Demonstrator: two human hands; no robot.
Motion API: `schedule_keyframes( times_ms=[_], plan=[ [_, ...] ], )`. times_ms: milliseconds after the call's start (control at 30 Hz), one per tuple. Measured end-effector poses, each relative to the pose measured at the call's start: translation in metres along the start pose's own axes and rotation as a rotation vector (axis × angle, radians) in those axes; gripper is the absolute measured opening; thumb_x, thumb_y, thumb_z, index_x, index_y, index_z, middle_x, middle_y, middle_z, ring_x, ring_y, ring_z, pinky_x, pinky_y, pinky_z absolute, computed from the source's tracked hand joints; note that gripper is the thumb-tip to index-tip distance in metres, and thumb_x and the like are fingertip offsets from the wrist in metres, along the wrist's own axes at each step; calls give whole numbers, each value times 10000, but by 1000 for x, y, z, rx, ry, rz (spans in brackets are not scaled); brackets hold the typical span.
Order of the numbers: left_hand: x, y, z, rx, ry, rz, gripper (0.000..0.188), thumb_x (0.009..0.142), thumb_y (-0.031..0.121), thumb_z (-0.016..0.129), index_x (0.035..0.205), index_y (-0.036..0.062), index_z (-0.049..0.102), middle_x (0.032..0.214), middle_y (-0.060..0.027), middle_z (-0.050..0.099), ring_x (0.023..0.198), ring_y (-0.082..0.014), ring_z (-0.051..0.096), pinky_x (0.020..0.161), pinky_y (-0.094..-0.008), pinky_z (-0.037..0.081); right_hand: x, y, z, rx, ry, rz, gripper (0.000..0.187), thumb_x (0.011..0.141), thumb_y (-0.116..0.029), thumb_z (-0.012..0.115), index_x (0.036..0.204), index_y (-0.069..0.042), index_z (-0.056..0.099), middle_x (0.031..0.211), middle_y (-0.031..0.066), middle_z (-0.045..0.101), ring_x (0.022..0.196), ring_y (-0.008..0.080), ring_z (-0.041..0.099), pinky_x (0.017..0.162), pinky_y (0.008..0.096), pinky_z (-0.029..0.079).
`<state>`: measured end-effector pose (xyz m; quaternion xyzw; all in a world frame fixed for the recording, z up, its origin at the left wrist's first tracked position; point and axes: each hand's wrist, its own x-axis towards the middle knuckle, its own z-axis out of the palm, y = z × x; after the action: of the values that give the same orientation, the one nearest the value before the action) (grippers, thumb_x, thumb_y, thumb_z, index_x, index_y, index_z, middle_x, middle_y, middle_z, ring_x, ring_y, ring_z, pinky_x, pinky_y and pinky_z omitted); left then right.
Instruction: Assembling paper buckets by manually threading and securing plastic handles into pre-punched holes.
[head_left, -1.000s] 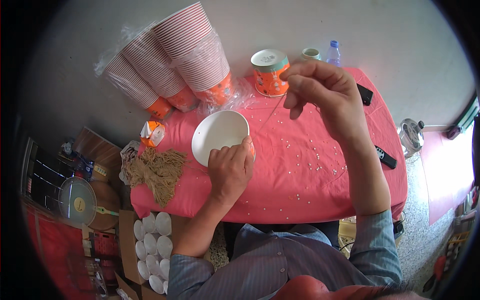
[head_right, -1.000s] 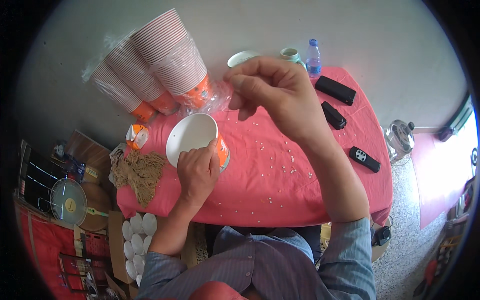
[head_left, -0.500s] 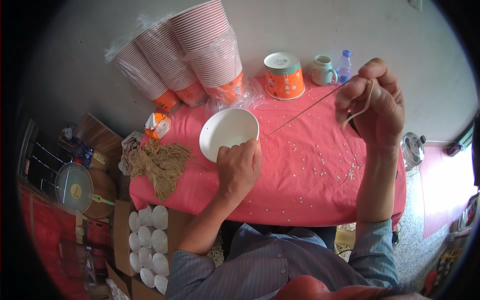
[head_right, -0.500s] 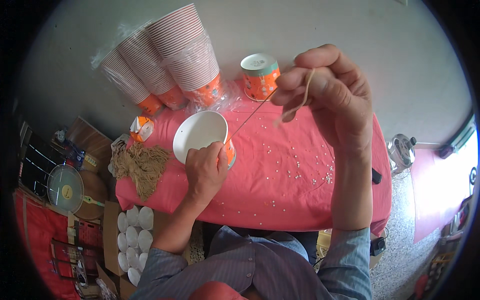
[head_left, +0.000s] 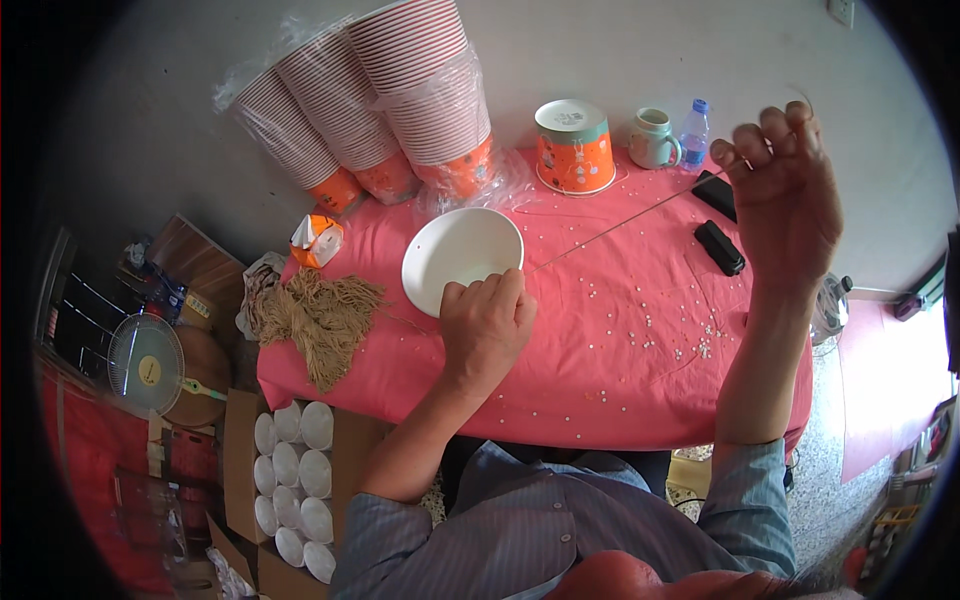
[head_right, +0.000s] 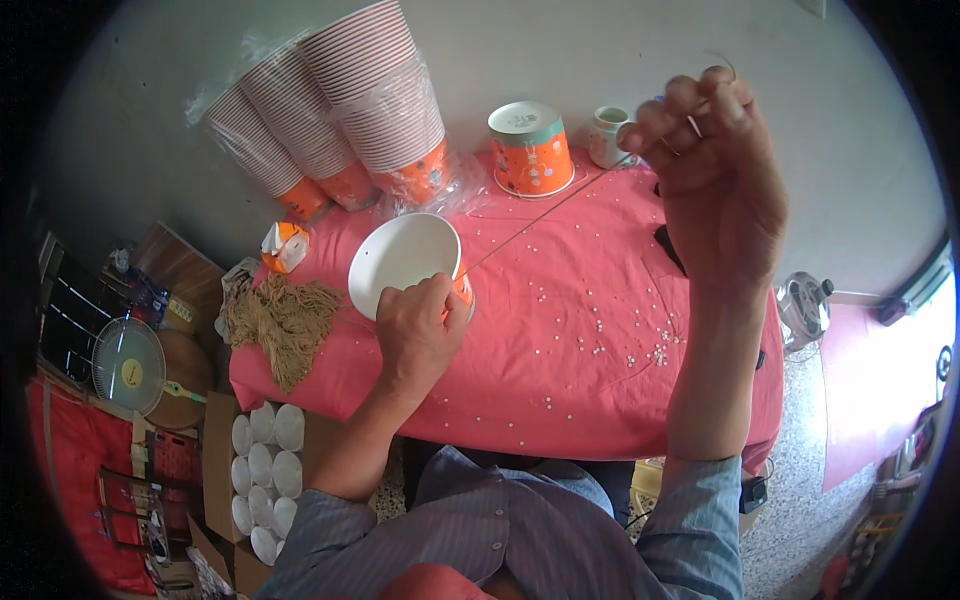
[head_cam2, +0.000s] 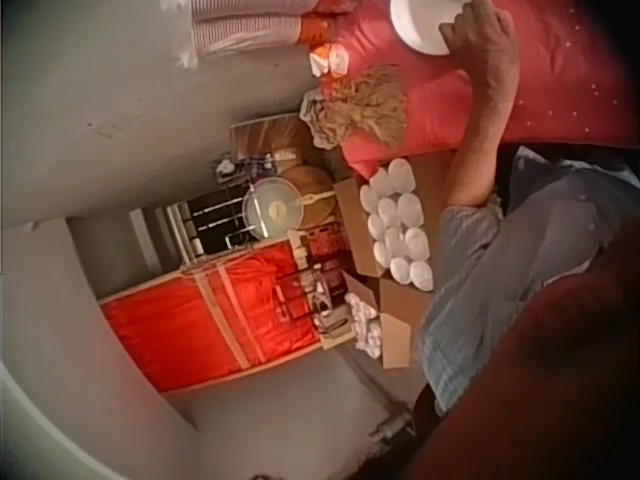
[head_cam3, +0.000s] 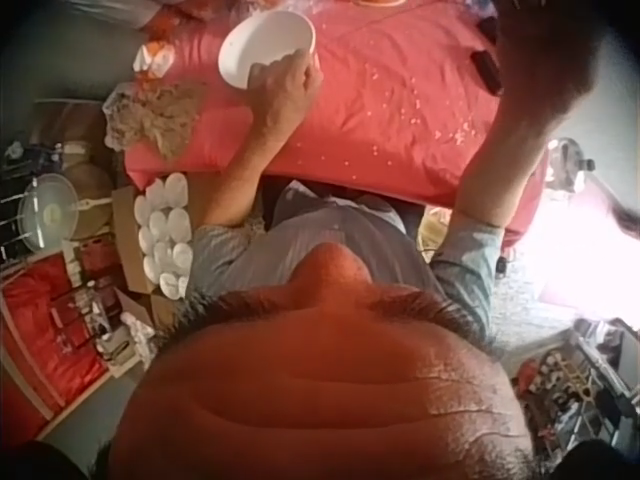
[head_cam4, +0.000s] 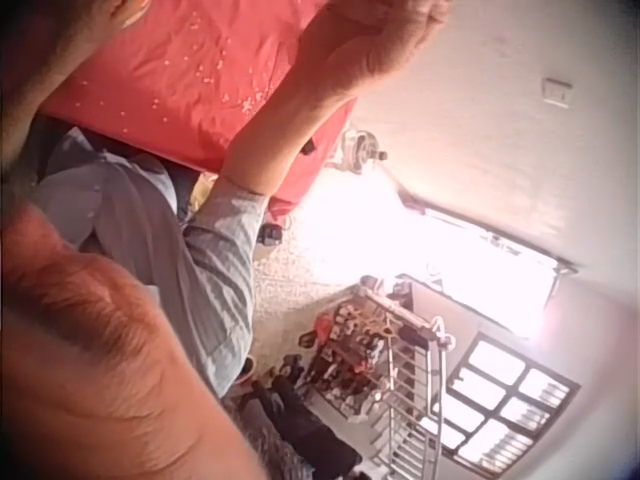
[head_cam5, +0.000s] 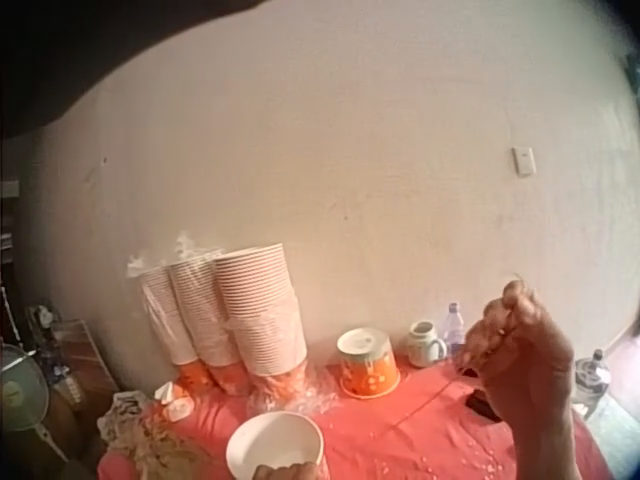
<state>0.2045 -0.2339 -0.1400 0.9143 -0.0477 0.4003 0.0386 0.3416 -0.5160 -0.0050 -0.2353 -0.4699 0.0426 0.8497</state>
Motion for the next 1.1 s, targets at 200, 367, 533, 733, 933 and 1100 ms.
schedule_keyframes(
  times_ms=[200,367,533,733,933,1100],
  plan=[
    [-3,-1,-1,48,-47,-2,115,942,100,723,908,111,614,729,-37,619,675,-247,631,675,-428,403,-6,-7,3,-33,27,-24,236,1169,-170,526,1320,-17,624,960,52,667,799,162,651,767,335,548],
    [7,1,-31,-200,99,-26,116,990,81,733,1101,54,714,919,-94,730,820,-282,709,784,-417,503,-9,24,40,-890,172,348,98,1012,-57,745,1051,0,815,899,16,764,681,68,627,583,244,482],
    [18,8,-65,-593,2,-255,136,1028,58,745,1146,-10,742,1079,-118,806,922,-172,755,815,-325,576,-21,71,44,-1211,-7,341,129,976,-126,790,1045,-19,812,743,56,715,649,94,619,621,305,510],
    [26,2,-65,-933,-13,-388,214,1078,189,754,1181,1,749,1011,-54,791,912,-125,721,775,-303,538,-31,90,57,-1307,-124,229,122,954,-105,806,1053,-34,812,850,79,776,703,158,704,647,324,560],
    [35,5,-69,-1169,-220,-502,284,1129,268,703,1154,-13,731,958,-37,769,858,-78,674,784,-260,549,-45,109,62,-1400,-231,80,101,922,-134,793,1012,-88,795,895,83,785,759,332,767,651,440,610],
    [33,-11,-74,-1001,-229,-447,226,1149,190,654,1115,-22,723,909,-42,754,844,-95,685,782,-279,564,-45,107,61,-1404,-288,142,179,930,-153,792,1100,-95,797,905,91,794,763,332,771,656,448,610]
  ],
)
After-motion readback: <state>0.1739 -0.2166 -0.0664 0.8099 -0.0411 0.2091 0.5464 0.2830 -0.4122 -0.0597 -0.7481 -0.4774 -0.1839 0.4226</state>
